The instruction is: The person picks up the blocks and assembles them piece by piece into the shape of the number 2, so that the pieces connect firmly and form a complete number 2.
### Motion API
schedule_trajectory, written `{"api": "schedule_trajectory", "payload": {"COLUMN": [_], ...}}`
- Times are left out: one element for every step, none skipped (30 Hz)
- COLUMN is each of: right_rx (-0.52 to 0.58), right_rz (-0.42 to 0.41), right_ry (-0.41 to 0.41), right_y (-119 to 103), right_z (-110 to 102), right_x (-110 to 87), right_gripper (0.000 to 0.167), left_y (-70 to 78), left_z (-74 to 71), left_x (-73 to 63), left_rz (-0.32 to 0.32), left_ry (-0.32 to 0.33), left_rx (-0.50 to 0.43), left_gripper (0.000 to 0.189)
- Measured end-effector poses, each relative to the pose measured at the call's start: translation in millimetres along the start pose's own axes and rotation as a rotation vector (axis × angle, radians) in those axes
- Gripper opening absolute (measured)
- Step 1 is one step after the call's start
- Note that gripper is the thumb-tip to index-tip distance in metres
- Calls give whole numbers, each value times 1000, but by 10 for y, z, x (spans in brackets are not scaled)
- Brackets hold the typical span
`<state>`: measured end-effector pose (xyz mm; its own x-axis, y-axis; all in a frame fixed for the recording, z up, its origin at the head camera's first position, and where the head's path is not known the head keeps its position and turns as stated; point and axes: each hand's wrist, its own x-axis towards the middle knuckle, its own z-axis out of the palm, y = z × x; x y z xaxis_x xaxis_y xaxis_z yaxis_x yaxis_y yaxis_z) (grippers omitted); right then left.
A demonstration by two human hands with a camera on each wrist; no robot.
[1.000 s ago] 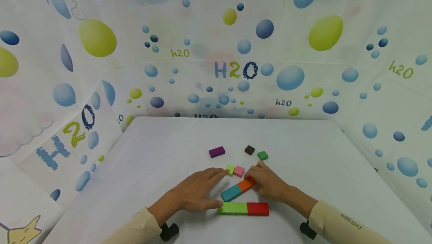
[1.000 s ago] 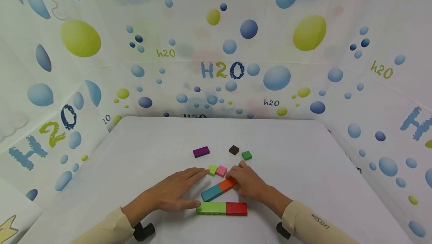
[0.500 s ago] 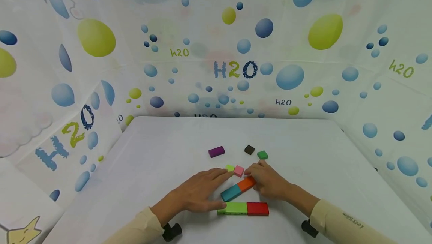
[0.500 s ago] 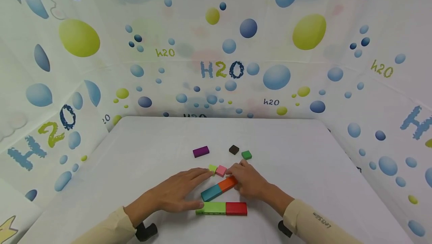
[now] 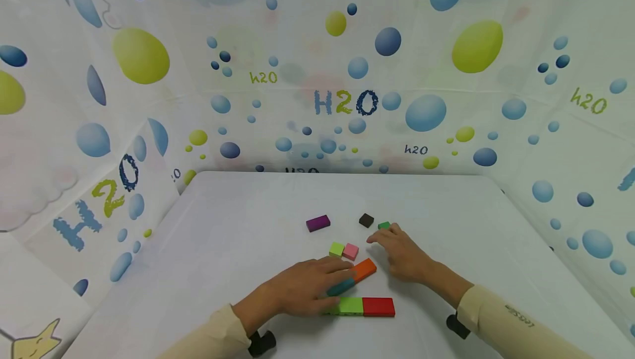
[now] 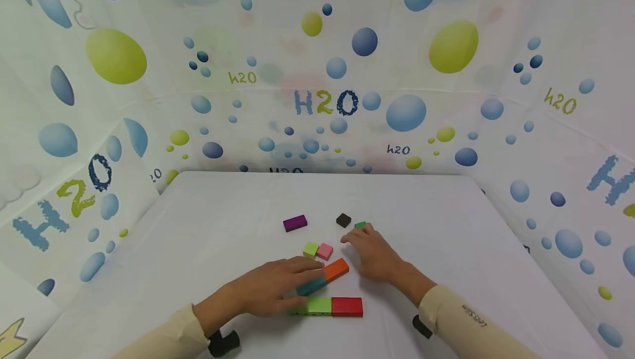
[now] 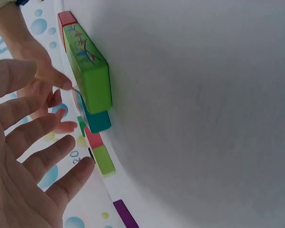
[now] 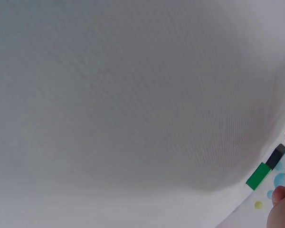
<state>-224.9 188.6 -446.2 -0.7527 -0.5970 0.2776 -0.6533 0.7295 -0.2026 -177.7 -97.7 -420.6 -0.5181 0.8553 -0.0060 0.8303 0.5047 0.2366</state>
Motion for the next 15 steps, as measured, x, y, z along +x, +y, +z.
{"api": "schedule_trajectory", "payload": {"right_rx": [-16, -34, -52, -66, -85, -100, -111, -122, -131, -136, -143, -149, -161, -173, -183], "right_rz": [10, 18, 30, 38, 43, 51, 59, 69, 76, 80, 92, 104, 117, 128, 138], "right_ry": [7, 13, 20, 27, 31, 30, 28, 26, 26, 24, 17, 12, 6, 2, -3], "right_y": [9, 18, 25, 31, 37, 45, 52, 62, 75, 90, 108, 129, 152, 176, 202], "right_z": [-4, -6, -7, -7, -6, -6, -5, -5, -5, -8, -10, -12, -16, -21, -26], "right_x": [2, 3, 2, 1, -2, -3, -4, -4, -1, 3, 8, 16, 24, 33, 42], "right_gripper": [50, 49, 47, 46, 44, 43, 43, 43, 43, 43, 44, 44, 45, 45, 46], "left_y": [13, 28, 40, 53, 63, 72, 80, 87, 92, 95, 98, 100, 104, 106, 108], "left_z": [2, 4, 11, 17, 25, 31, 40, 44, 51, 56, 61, 65, 68, 71, 73], "left_x": [11, 18, 22, 24, 25, 22, 22, 19, 20, 20, 23, 27, 34, 40, 47], "left_rz": [9, 22, 35, 48, 60, 72, 81, 88, 90, 90, 89, 88, 88, 89, 91], "left_ry": [-2, -2, -6, -9, -12, -18, -23, -30, -38, -43, -48, -52, -53, -53, -51], "left_rx": [7, 13, 18, 25, 30, 33, 36, 35, 38, 41, 43, 48, 55, 63, 74], "left_gripper": [53, 52, 51, 49, 48, 47, 47, 47, 47, 47, 47, 47, 47, 47, 47]}}
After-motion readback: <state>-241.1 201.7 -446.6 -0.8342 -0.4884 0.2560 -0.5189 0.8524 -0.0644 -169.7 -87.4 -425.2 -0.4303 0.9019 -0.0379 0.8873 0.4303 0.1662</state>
